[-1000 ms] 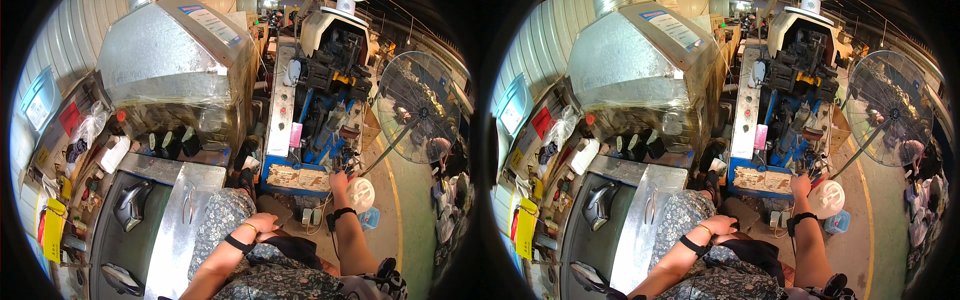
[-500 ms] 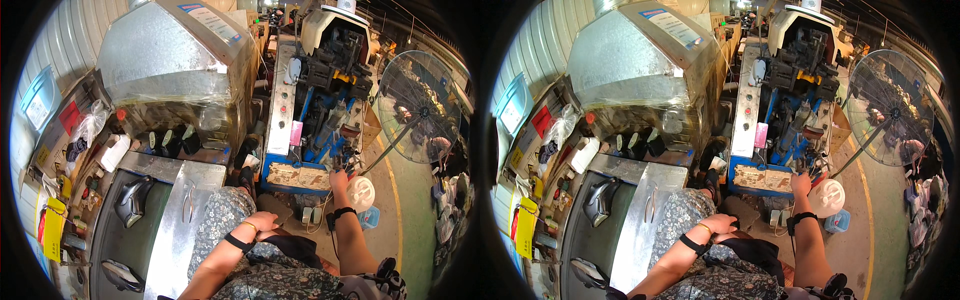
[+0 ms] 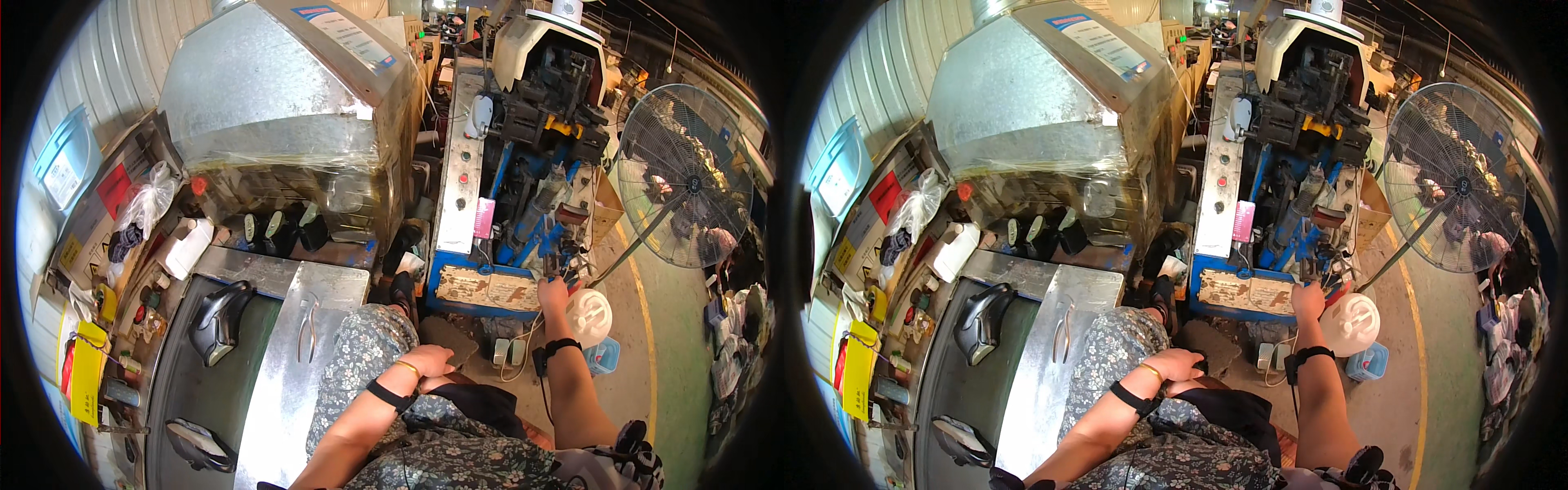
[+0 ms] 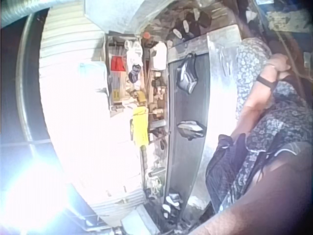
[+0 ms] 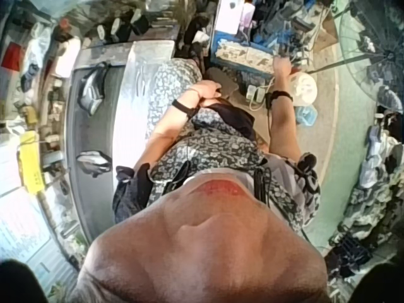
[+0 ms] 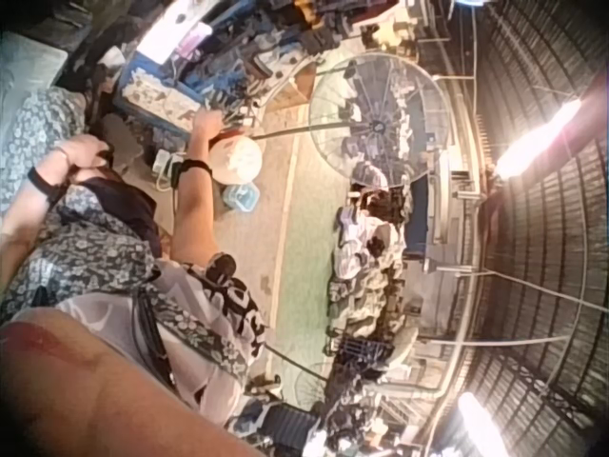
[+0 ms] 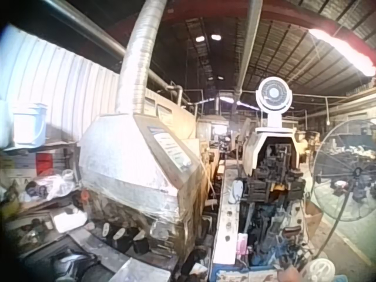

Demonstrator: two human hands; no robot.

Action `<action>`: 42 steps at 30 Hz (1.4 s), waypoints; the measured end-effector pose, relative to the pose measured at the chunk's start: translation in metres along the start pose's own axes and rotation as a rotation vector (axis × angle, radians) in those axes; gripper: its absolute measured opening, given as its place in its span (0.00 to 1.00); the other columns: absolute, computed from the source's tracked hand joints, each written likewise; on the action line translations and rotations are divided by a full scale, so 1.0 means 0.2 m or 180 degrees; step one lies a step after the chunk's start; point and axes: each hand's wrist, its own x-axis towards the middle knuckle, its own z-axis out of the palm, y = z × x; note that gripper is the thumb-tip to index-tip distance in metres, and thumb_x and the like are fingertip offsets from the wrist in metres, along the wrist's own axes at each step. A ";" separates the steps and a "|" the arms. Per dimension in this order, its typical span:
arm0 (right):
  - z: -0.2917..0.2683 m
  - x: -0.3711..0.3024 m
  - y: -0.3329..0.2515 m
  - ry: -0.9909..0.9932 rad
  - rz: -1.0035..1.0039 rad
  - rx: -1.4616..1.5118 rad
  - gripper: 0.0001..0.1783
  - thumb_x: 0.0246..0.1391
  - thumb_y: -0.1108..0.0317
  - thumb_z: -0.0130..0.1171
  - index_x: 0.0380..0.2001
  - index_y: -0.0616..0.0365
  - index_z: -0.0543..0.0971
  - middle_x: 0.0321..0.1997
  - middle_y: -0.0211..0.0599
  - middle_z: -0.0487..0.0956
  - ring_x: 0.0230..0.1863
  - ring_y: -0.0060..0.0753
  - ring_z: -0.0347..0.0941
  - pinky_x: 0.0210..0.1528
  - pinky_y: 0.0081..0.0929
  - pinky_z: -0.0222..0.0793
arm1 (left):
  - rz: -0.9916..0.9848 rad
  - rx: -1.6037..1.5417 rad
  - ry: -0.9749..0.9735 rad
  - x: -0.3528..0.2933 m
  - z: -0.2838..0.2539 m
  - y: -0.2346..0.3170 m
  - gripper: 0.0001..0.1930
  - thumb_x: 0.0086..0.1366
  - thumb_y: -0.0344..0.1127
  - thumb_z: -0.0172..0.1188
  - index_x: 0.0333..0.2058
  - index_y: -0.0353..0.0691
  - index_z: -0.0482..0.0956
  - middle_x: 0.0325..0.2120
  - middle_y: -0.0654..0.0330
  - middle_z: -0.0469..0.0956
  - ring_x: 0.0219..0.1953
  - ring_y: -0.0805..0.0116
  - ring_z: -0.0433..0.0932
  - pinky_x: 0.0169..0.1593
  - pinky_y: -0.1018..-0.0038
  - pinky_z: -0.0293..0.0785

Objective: Manually inspect and process shoe uppers and soles at a workstation.

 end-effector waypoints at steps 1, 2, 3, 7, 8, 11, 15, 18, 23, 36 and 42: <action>0.00 0.00 0.00 0.0016 -0.0002 0.0005 0.26 0.52 0.57 0.56 0.45 0.70 0.74 0.44 0.57 0.78 0.46 0.57 0.75 0.48 0.46 0.71 | -0.0005 -0.0008 -0.0014 0.00 0.00 0.00 0.27 0.65 0.49 0.52 0.58 0.42 0.68 0.53 0.48 0.73 0.56 0.50 0.71 0.57 0.60 0.67; 0.00 0.00 -0.01 0.0013 -0.0006 0.0005 0.26 0.52 0.57 0.56 0.45 0.70 0.74 0.44 0.57 0.78 0.46 0.57 0.75 0.48 0.46 0.71 | -0.0008 -0.0011 -0.0012 0.00 0.00 0.00 0.27 0.65 0.49 0.52 0.58 0.42 0.68 0.53 0.48 0.73 0.56 0.50 0.71 0.57 0.60 0.67; 0.00 -0.01 -0.01 0.0016 -0.0003 0.0010 0.26 0.52 0.57 0.56 0.45 0.70 0.74 0.44 0.57 0.78 0.46 0.57 0.75 0.48 0.46 0.71 | -0.0011 -0.0004 -0.0008 -0.01 0.00 0.00 0.27 0.65 0.49 0.53 0.58 0.42 0.68 0.53 0.48 0.73 0.56 0.50 0.71 0.57 0.61 0.67; 0.01 0.00 0.00 0.0039 -0.0027 -0.0012 0.26 0.52 0.57 0.56 0.45 0.70 0.74 0.43 0.57 0.79 0.45 0.57 0.76 0.48 0.46 0.71 | 0.0013 -0.0002 0.0012 -0.01 0.00 0.00 0.27 0.65 0.49 0.53 0.58 0.42 0.69 0.53 0.48 0.73 0.56 0.50 0.71 0.57 0.61 0.68; 0.01 0.01 0.00 0.0038 -0.0027 -0.0014 0.26 0.52 0.57 0.56 0.45 0.70 0.74 0.43 0.57 0.79 0.45 0.57 0.76 0.48 0.46 0.71 | 0.0013 -0.0004 0.0011 0.00 0.00 0.00 0.27 0.65 0.49 0.53 0.58 0.42 0.69 0.53 0.48 0.73 0.56 0.50 0.71 0.57 0.61 0.68; 0.01 0.00 0.00 0.0076 -0.0074 -0.0088 0.26 0.52 0.57 0.56 0.45 0.70 0.74 0.43 0.57 0.79 0.45 0.57 0.76 0.48 0.46 0.71 | -0.0021 0.0021 -0.0016 0.00 0.00 0.00 0.27 0.65 0.49 0.53 0.58 0.42 0.69 0.53 0.48 0.73 0.56 0.50 0.71 0.57 0.61 0.68; 0.00 0.00 0.00 0.0048 -0.0061 -0.0054 0.26 0.52 0.57 0.56 0.45 0.70 0.74 0.43 0.57 0.79 0.45 0.57 0.76 0.49 0.46 0.71 | -0.0027 0.0030 -0.0011 0.00 0.00 0.01 0.27 0.65 0.49 0.53 0.59 0.42 0.68 0.53 0.48 0.73 0.56 0.50 0.71 0.57 0.61 0.67; -0.01 -0.01 -0.01 0.0025 -0.0069 -0.0060 0.25 0.52 0.57 0.56 0.45 0.70 0.74 0.43 0.56 0.79 0.45 0.56 0.76 0.48 0.45 0.71 | -0.0037 0.0008 -0.0012 0.00 0.00 0.00 0.27 0.65 0.49 0.53 0.59 0.42 0.68 0.53 0.48 0.73 0.56 0.50 0.71 0.57 0.61 0.67; -0.03 -0.02 -0.03 -0.0053 -0.0073 -0.0114 0.25 0.53 0.57 0.56 0.46 0.70 0.74 0.43 0.56 0.79 0.44 0.56 0.76 0.48 0.45 0.72 | -0.0041 -0.0002 -0.0012 0.00 0.00 0.00 0.27 0.65 0.48 0.53 0.59 0.42 0.68 0.54 0.48 0.72 0.57 0.50 0.70 0.58 0.61 0.67; 0.02 0.01 0.02 0.0125 -0.0085 -0.0050 0.27 0.51 0.56 0.56 0.45 0.70 0.74 0.43 0.57 0.79 0.44 0.57 0.76 0.47 0.46 0.72 | -0.0023 0.0015 0.0025 -0.01 0.00 0.01 0.27 0.64 0.48 0.53 0.58 0.42 0.69 0.53 0.48 0.73 0.56 0.50 0.71 0.57 0.61 0.67; 0.04 0.04 0.03 0.0019 -0.0079 -0.0076 0.28 0.51 0.56 0.56 0.48 0.71 0.72 0.44 0.58 0.78 0.45 0.57 0.76 0.47 0.47 0.72 | -0.0012 0.0004 0.0038 0.00 0.00 0.00 0.27 0.64 0.49 0.53 0.58 0.42 0.69 0.52 0.48 0.74 0.55 0.49 0.71 0.57 0.61 0.68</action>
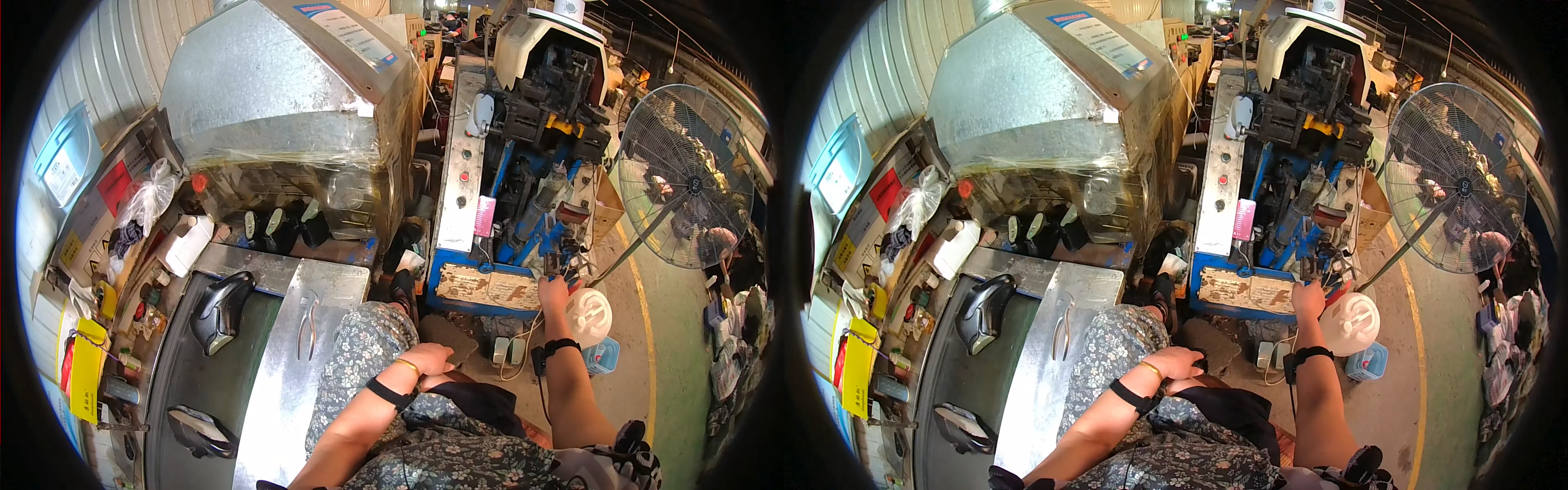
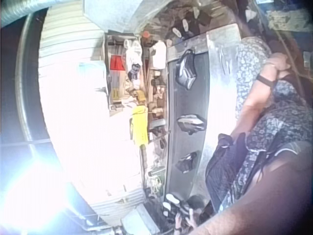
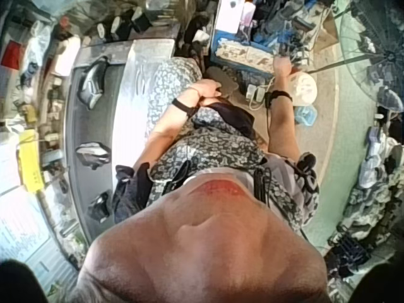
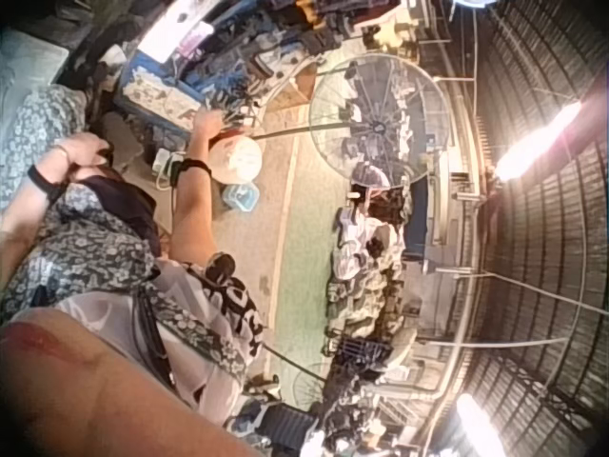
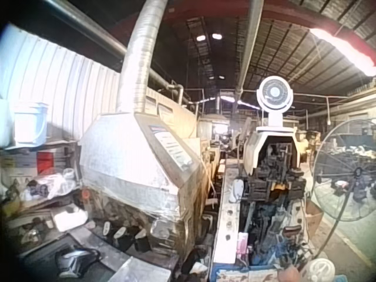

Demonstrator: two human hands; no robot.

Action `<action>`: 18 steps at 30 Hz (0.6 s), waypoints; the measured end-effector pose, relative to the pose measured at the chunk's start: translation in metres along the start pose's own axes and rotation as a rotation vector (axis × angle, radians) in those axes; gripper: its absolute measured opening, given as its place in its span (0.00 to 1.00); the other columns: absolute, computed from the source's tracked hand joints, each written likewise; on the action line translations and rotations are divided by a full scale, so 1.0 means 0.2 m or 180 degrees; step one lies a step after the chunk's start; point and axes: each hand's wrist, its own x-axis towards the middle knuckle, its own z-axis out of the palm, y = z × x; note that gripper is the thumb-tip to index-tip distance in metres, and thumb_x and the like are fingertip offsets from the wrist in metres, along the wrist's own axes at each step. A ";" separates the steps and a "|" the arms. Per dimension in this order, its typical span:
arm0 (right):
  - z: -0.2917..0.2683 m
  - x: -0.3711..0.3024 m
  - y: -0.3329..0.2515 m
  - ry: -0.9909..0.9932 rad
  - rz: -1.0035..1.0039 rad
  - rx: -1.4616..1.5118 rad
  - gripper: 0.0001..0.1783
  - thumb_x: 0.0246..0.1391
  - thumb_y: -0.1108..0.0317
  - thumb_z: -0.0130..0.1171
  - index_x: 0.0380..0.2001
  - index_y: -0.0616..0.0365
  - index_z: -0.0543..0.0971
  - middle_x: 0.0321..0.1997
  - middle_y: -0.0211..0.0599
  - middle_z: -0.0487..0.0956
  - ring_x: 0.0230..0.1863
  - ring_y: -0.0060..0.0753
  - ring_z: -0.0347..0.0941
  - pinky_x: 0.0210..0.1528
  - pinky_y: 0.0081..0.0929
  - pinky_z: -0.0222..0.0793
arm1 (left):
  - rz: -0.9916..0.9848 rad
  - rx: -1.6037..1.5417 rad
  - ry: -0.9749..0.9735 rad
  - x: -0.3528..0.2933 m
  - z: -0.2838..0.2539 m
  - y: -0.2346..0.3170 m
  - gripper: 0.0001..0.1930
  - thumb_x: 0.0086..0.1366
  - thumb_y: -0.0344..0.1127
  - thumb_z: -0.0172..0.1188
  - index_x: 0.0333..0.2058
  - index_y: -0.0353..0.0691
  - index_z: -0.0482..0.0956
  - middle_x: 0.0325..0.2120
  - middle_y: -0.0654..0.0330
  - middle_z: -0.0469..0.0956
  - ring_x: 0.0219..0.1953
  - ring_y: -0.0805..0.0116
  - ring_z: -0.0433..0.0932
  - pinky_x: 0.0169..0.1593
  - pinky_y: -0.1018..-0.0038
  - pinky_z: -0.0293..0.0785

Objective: Manually inspect and process shoe uppers and soles at a workstation.

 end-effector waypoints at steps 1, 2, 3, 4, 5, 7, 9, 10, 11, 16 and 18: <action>0.00 0.00 0.00 0.0001 0.0004 0.0004 0.29 0.51 0.56 0.56 0.48 0.71 0.72 0.44 0.58 0.78 0.45 0.57 0.76 0.47 0.47 0.72 | 0.0008 0.0006 0.0004 0.00 0.00 0.00 0.27 0.64 0.49 0.53 0.58 0.42 0.69 0.52 0.48 0.74 0.55 0.49 0.72 0.57 0.61 0.68; 0.00 0.00 0.00 0.0002 0.0001 0.0005 0.29 0.51 0.56 0.56 0.48 0.71 0.72 0.44 0.58 0.78 0.45 0.57 0.76 0.47 0.47 0.72 | 0.0007 0.0006 0.0007 0.00 0.00 0.00 0.27 0.64 0.49 0.53 0.58 0.42 0.69 0.52 0.48 0.74 0.55 0.49 0.72 0.57 0.61 0.68; -0.01 0.00 0.00 -0.0001 -0.0017 0.0009 0.29 0.51 0.56 0.56 0.49 0.71 0.72 0.44 0.58 0.78 0.45 0.57 0.76 0.48 0.47 0.72 | 0.0016 0.0009 0.0018 0.00 0.01 0.00 0.27 0.64 0.49 0.53 0.58 0.42 0.69 0.52 0.48 0.74 0.55 0.49 0.72 0.57 0.61 0.68; 0.00 0.00 0.00 -0.0003 -0.0026 0.0011 0.29 0.52 0.56 0.55 0.49 0.71 0.71 0.44 0.58 0.78 0.45 0.57 0.76 0.48 0.47 0.72 | 0.0030 0.0013 0.0022 0.00 0.00 0.00 0.27 0.64 0.49 0.53 0.58 0.42 0.69 0.52 0.48 0.74 0.55 0.49 0.72 0.56 0.61 0.68; 0.00 0.00 0.01 -0.0002 -0.0021 0.0009 0.29 0.52 0.56 0.55 0.49 0.71 0.71 0.44 0.58 0.78 0.45 0.57 0.76 0.48 0.47 0.72 | 0.0033 0.0014 0.0018 0.00 0.00 0.00 0.27 0.64 0.49 0.53 0.58 0.42 0.69 0.52 0.48 0.74 0.55 0.49 0.72 0.56 0.61 0.68; 0.00 0.00 0.00 0.0017 0.0028 0.0064 0.29 0.52 0.55 0.55 0.49 0.71 0.72 0.44 0.58 0.78 0.45 0.57 0.76 0.48 0.47 0.71 | 0.0031 0.0014 0.0018 0.00 0.00 0.00 0.27 0.64 0.49 0.53 0.58 0.42 0.69 0.52 0.48 0.74 0.55 0.49 0.72 0.56 0.60 0.68; 0.00 0.00 -0.01 0.0002 0.0058 0.0057 0.28 0.52 0.55 0.55 0.48 0.70 0.72 0.44 0.58 0.78 0.45 0.57 0.76 0.48 0.47 0.71 | 0.0029 0.0014 0.0027 0.00 0.00 0.00 0.27 0.64 0.48 0.54 0.58 0.42 0.69 0.52 0.48 0.74 0.55 0.49 0.72 0.57 0.60 0.68; -0.01 -0.01 -0.01 -0.0009 0.0091 0.0048 0.28 0.52 0.56 0.55 0.48 0.70 0.72 0.44 0.58 0.78 0.45 0.57 0.75 0.49 0.47 0.71 | 0.0032 0.0016 0.0035 0.00 0.01 0.00 0.26 0.64 0.48 0.54 0.58 0.42 0.69 0.52 0.47 0.74 0.55 0.49 0.72 0.57 0.60 0.68; -0.01 -0.01 -0.01 -0.0010 0.0089 0.0048 0.28 0.52 0.56 0.55 0.48 0.70 0.72 0.44 0.58 0.78 0.45 0.57 0.75 0.49 0.47 0.71 | 0.0030 0.0015 0.0036 0.00 0.01 0.00 0.26 0.64 0.48 0.54 0.58 0.42 0.69 0.52 0.47 0.74 0.55 0.49 0.72 0.57 0.60 0.68; -0.01 -0.01 -0.01 0.0042 0.0114 0.0133 0.28 0.51 0.55 0.56 0.46 0.70 0.73 0.44 0.59 0.78 0.45 0.58 0.76 0.49 0.47 0.71 | 0.0028 0.0020 0.0026 0.00 0.00 0.00 0.27 0.64 0.48 0.53 0.58 0.42 0.69 0.52 0.48 0.74 0.55 0.49 0.71 0.57 0.60 0.68; -0.01 -0.02 -0.01 0.0102 0.0059 0.0098 0.28 0.51 0.55 0.56 0.46 0.70 0.73 0.43 0.59 0.78 0.45 0.58 0.76 0.49 0.47 0.71 | 0.0009 0.0024 0.0010 0.00 0.00 0.00 0.27 0.64 0.48 0.53 0.58 0.42 0.69 0.52 0.48 0.74 0.55 0.49 0.71 0.57 0.60 0.67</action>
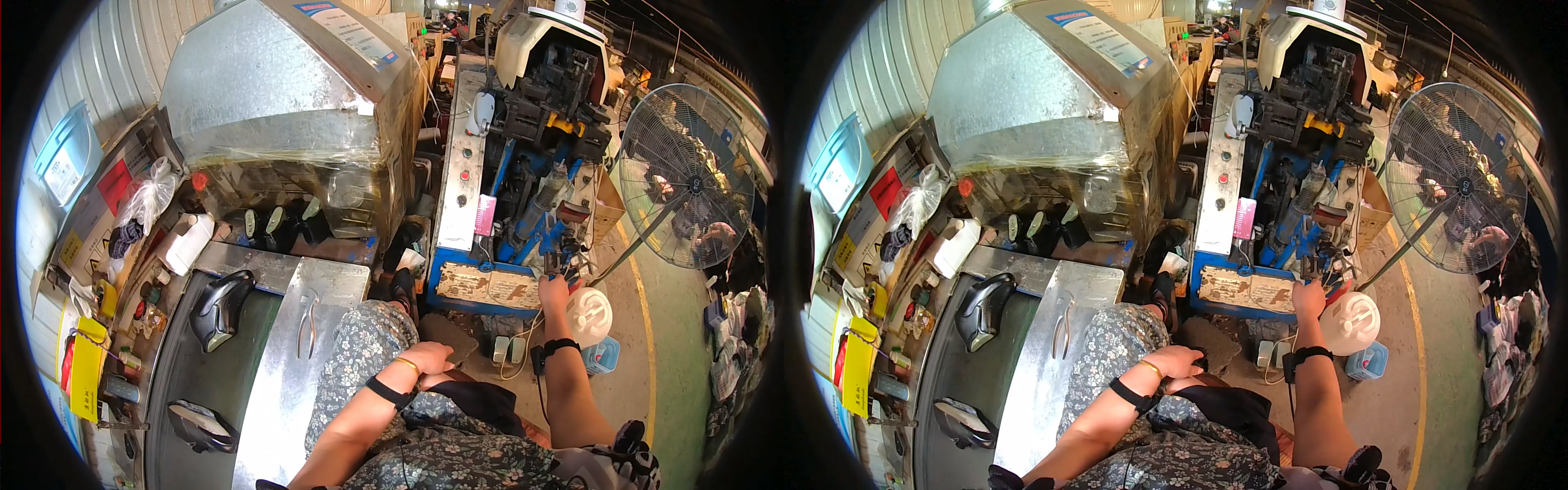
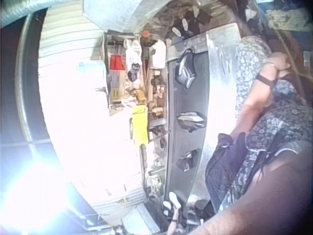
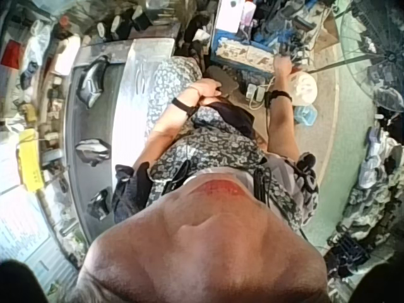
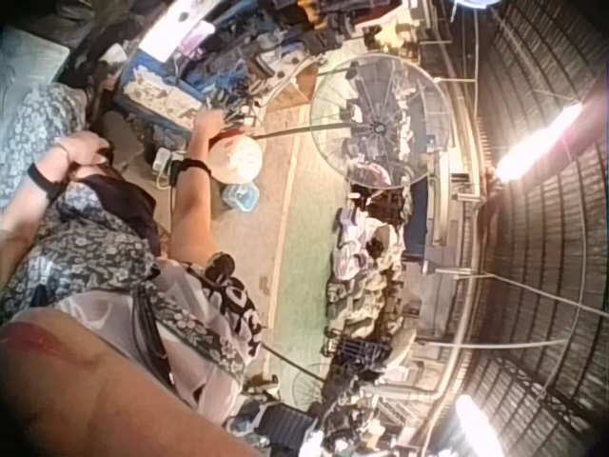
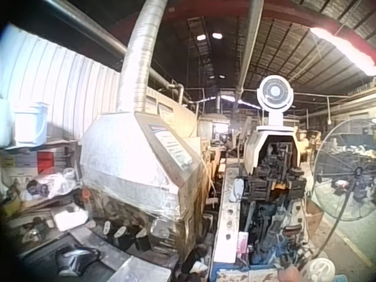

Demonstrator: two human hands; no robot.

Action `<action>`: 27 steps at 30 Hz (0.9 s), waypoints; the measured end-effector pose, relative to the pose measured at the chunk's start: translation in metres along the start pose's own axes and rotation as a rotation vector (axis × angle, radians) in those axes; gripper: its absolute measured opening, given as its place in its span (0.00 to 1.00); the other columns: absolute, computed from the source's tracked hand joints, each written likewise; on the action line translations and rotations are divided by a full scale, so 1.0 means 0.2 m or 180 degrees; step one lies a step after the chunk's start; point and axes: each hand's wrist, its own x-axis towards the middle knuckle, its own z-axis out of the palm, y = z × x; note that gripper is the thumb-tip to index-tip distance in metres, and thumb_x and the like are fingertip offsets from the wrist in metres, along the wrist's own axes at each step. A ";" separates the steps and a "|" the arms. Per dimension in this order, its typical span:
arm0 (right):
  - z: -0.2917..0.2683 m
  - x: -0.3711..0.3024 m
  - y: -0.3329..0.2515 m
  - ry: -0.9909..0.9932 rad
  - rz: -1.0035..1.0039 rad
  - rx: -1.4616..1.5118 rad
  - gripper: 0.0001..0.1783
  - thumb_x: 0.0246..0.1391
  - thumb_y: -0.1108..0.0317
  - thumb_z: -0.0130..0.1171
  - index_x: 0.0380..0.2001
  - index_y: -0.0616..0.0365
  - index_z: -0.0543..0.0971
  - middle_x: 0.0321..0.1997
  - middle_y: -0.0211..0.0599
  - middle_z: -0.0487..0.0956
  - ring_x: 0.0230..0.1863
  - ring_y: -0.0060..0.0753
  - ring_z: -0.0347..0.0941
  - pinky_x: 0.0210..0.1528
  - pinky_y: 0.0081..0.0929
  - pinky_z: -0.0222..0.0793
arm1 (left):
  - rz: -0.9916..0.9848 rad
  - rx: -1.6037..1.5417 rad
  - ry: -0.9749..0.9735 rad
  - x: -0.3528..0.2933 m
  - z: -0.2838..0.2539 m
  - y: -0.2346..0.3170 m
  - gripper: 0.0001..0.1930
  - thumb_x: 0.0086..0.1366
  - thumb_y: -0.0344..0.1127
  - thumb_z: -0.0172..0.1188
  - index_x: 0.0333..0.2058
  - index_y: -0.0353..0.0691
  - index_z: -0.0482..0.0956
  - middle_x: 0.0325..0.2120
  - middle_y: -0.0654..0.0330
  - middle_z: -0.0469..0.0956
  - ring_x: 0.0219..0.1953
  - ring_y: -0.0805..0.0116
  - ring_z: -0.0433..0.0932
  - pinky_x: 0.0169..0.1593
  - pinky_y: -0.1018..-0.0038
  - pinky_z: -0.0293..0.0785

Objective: Manually inspect and process shoe uppers and soles at a workstation.

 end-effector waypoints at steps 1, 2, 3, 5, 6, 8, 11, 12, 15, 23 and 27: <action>0.00 0.00 0.00 0.0065 -0.0054 -0.0033 0.28 0.51 0.55 0.57 0.45 0.70 0.74 0.43 0.59 0.79 0.45 0.58 0.76 0.49 0.47 0.71 | -0.0014 0.0007 -0.0015 0.00 0.00 0.00 0.27 0.65 0.48 0.53 0.58 0.42 0.69 0.53 0.48 0.73 0.55 0.49 0.71 0.57 0.60 0.67; 0.00 0.00 0.00 0.0066 -0.0054 -0.0033 0.28 0.51 0.55 0.57 0.45 0.70 0.74 0.43 0.59 0.79 0.45 0.58 0.76 0.49 0.47 0.71 | -0.0013 0.0007 -0.0015 0.01 0.00 0.00 0.27 0.65 0.48 0.53 0.58 0.42 0.69 0.53 0.48 0.73 0.55 0.49 0.71 0.57 0.60 0.67; 0.00 0.01 0.01 0.0053 -0.0053 -0.0022 0.27 0.51 0.55 0.57 0.45 0.70 0.74 0.43 0.59 0.79 0.45 0.58 0.76 0.49 0.47 0.71 | 0.0005 0.0010 -0.0015 0.01 0.01 -0.01 0.27 0.65 0.48 0.53 0.58 0.42 0.69 0.53 0.48 0.73 0.56 0.49 0.71 0.57 0.60 0.67; 0.00 0.01 0.01 0.0039 -0.0045 -0.0014 0.27 0.50 0.55 0.57 0.45 0.70 0.74 0.43 0.59 0.79 0.45 0.58 0.76 0.49 0.47 0.71 | 0.0027 0.0012 -0.0022 0.01 0.00 0.00 0.27 0.65 0.49 0.53 0.59 0.42 0.69 0.53 0.48 0.73 0.56 0.49 0.71 0.57 0.60 0.67; 0.00 0.01 0.02 0.0050 -0.0048 -0.0027 0.27 0.50 0.55 0.57 0.45 0.70 0.74 0.43 0.59 0.79 0.45 0.58 0.76 0.48 0.47 0.71 | 0.0011 -0.0001 -0.0029 0.01 0.00 0.00 0.27 0.65 0.49 0.53 0.58 0.42 0.69 0.53 0.48 0.73 0.56 0.50 0.71 0.57 0.60 0.67; -0.01 0.00 0.00 0.0047 -0.0063 -0.0041 0.28 0.50 0.55 0.56 0.46 0.70 0.74 0.43 0.59 0.79 0.45 0.58 0.76 0.48 0.47 0.71 | -0.0020 -0.0026 -0.0035 0.01 0.00 0.00 0.27 0.65 0.49 0.53 0.58 0.42 0.69 0.53 0.48 0.73 0.56 0.50 0.71 0.57 0.61 0.67; -0.01 -0.01 -0.01 0.0010 -0.0018 -0.0025 0.28 0.50 0.55 0.56 0.46 0.69 0.74 0.43 0.58 0.79 0.45 0.58 0.76 0.48 0.47 0.71 | -0.0002 -0.0020 -0.0034 0.01 0.01 -0.01 0.26 0.65 0.49 0.53 0.58 0.42 0.69 0.54 0.48 0.73 0.56 0.50 0.70 0.57 0.61 0.67; -0.01 -0.01 -0.01 0.0038 -0.0012 -0.0007 0.28 0.50 0.55 0.56 0.46 0.69 0.74 0.43 0.58 0.79 0.45 0.58 0.76 0.48 0.47 0.71 | -0.0008 -0.0026 -0.0036 0.01 0.01 -0.01 0.26 0.65 0.49 0.53 0.58 0.42 0.69 0.54 0.49 0.73 0.57 0.50 0.70 0.57 0.61 0.67; -0.01 0.00 0.00 0.0064 -0.0023 0.0015 0.27 0.49 0.55 0.56 0.45 0.69 0.74 0.42 0.58 0.79 0.45 0.58 0.75 0.49 0.47 0.70 | -0.0024 -0.0035 -0.0048 0.01 0.01 0.00 0.26 0.65 0.49 0.53 0.58 0.42 0.69 0.54 0.49 0.73 0.57 0.50 0.70 0.58 0.61 0.67; 0.00 -0.01 0.00 0.0117 -0.0065 0.0010 0.26 0.49 0.54 0.56 0.43 0.68 0.75 0.42 0.58 0.79 0.45 0.58 0.75 0.48 0.47 0.70 | -0.0024 -0.0024 -0.0062 0.01 0.00 -0.01 0.27 0.65 0.48 0.53 0.59 0.42 0.69 0.55 0.49 0.72 0.57 0.51 0.70 0.58 0.62 0.66; -0.02 -0.01 -0.02 0.0051 -0.0019 0.0009 0.27 0.50 0.54 0.55 0.45 0.69 0.75 0.43 0.57 0.79 0.44 0.58 0.75 0.48 0.47 0.71 | 0.0025 -0.0002 -0.0050 0.02 0.00 -0.02 0.28 0.65 0.50 0.52 0.60 0.42 0.67 0.54 0.47 0.72 0.57 0.48 0.70 0.58 0.60 0.66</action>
